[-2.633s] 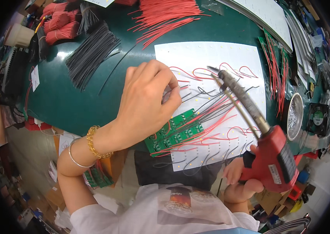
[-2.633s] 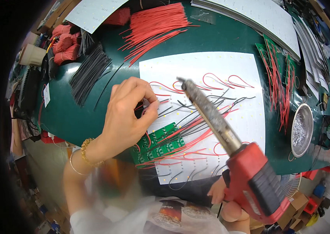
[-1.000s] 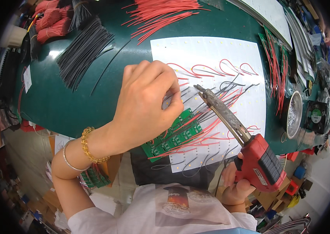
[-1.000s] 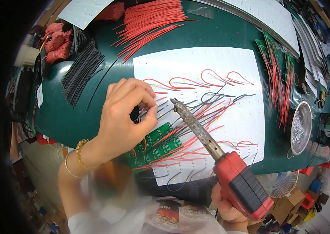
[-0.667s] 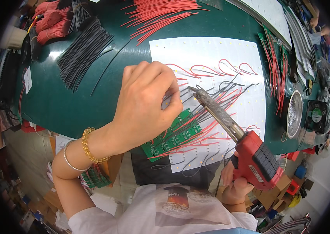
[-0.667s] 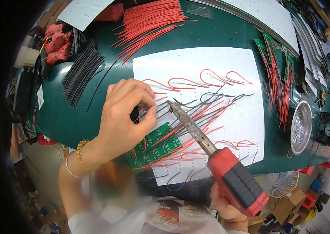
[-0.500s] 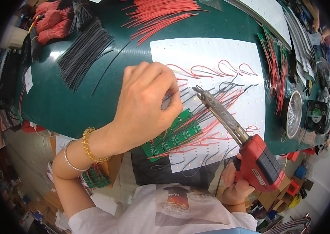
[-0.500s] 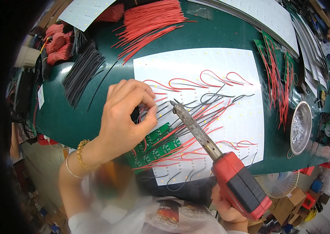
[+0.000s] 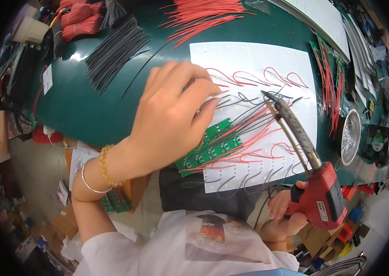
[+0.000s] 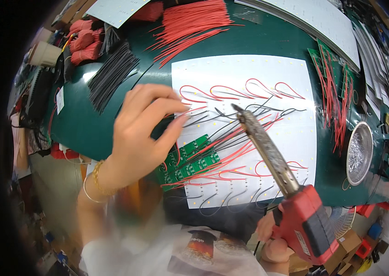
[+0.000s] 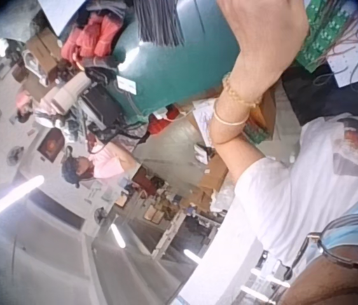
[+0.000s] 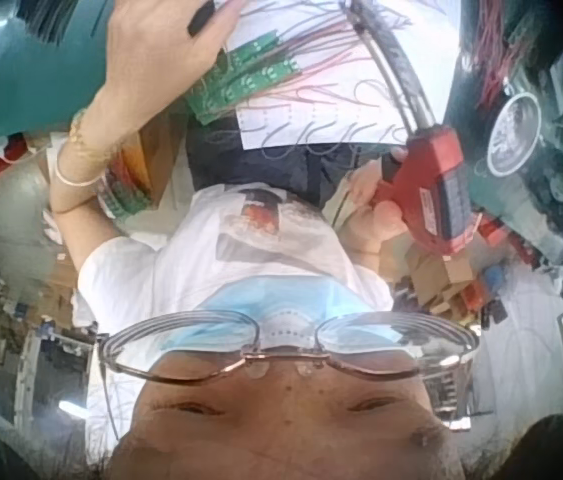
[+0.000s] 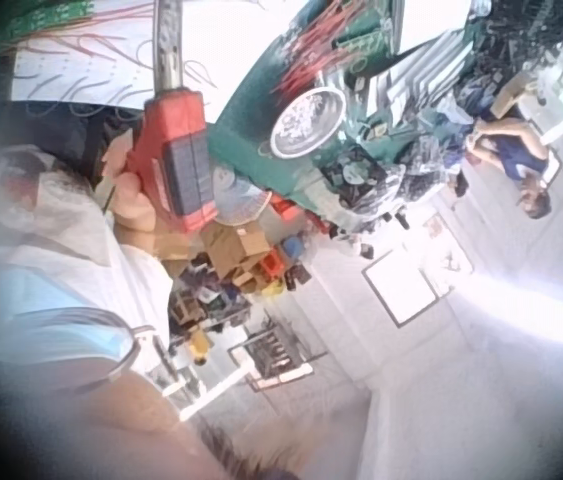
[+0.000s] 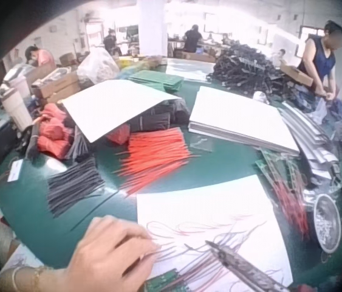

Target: The person solders wires onto an LED board using a soldering iron, attaches wires from small circuit boards to the panel, and then replaces it with a new board to solder additional wires.

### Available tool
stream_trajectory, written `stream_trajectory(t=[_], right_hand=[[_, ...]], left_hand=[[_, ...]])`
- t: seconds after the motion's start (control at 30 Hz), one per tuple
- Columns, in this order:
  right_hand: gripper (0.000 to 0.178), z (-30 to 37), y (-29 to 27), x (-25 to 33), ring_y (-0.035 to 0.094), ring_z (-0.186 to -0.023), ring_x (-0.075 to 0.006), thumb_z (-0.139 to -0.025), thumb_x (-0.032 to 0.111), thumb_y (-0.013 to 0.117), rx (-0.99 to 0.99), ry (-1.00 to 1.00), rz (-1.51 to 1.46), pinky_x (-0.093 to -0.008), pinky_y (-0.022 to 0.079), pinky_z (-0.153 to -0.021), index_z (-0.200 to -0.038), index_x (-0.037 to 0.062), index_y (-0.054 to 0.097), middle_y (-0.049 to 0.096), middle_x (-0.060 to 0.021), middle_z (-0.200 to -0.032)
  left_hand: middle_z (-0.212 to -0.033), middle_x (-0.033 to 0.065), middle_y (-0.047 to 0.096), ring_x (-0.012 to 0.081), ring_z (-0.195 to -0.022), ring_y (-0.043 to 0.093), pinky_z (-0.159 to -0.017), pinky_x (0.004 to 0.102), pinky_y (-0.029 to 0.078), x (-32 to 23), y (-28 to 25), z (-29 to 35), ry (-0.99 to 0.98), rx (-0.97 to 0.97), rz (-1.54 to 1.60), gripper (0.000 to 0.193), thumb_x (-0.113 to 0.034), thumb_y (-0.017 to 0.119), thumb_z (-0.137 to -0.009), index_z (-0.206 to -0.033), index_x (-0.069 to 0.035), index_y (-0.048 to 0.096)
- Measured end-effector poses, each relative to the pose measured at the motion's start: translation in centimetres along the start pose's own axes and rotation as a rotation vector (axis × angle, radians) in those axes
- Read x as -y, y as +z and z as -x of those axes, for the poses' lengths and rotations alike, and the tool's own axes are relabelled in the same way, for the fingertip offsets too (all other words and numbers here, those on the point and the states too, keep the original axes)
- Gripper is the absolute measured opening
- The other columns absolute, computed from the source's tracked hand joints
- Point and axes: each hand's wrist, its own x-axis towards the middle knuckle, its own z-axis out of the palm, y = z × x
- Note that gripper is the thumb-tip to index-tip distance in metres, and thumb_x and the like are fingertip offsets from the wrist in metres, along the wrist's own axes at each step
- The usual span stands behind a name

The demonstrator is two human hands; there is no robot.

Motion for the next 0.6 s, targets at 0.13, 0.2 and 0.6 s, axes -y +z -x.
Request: stream_trajectory(t=[0.13,0.2,0.6], right_hand=[[0.078,0.1,-1.0,0.2,0.045,-0.040,-0.0125,-0.078,0.052,0.059,0.023,-0.033,-0.130,-0.0256,0.038,-0.042,-0.122,-0.0075,0.035,0.046,-0.0009,-0.050],[0.077,0.1,-1.2,-0.3,0.042,-0.037,-0.0115,-0.079,0.055,0.057,0.033,-0.039,-0.105,-0.0245,0.037,-0.039,-0.120,-0.0062,0.034,0.043,-0.0007,-0.048],[0.074,0.4,-2.4,0.0,0.039,-0.036,-0.0099,-0.081,0.057,0.053,0.046,-0.074,-0.097,-0.0230,0.037,-0.038,-0.117,-0.0041,0.032,0.040,0.0008,-0.047]], left_hand=[[-0.078,0.0095,0.058,0.0249,-0.068,0.055,-0.057,0.0319,0.043,-3.1,-1.6,1.7,-0.109,0.243,0.103,0.014,0.005,0.064,-0.066,-0.077,-0.001,0.059],[-0.078,0.0108,0.058,0.0253,-0.066,0.056,-0.057,0.0334,0.044,-3.1,-0.8,2.6,-0.100,0.235,0.061,0.015,0.004,0.064,-0.066,-0.078,-0.001,0.058],[-0.076,0.0112,0.051,0.0287,-0.066,0.056,-0.056,0.0374,0.045,-5.1,0.4,1.3,-0.156,0.441,-0.113,0.021,0.007,0.056,-0.067,-0.087,0.000,0.054]])
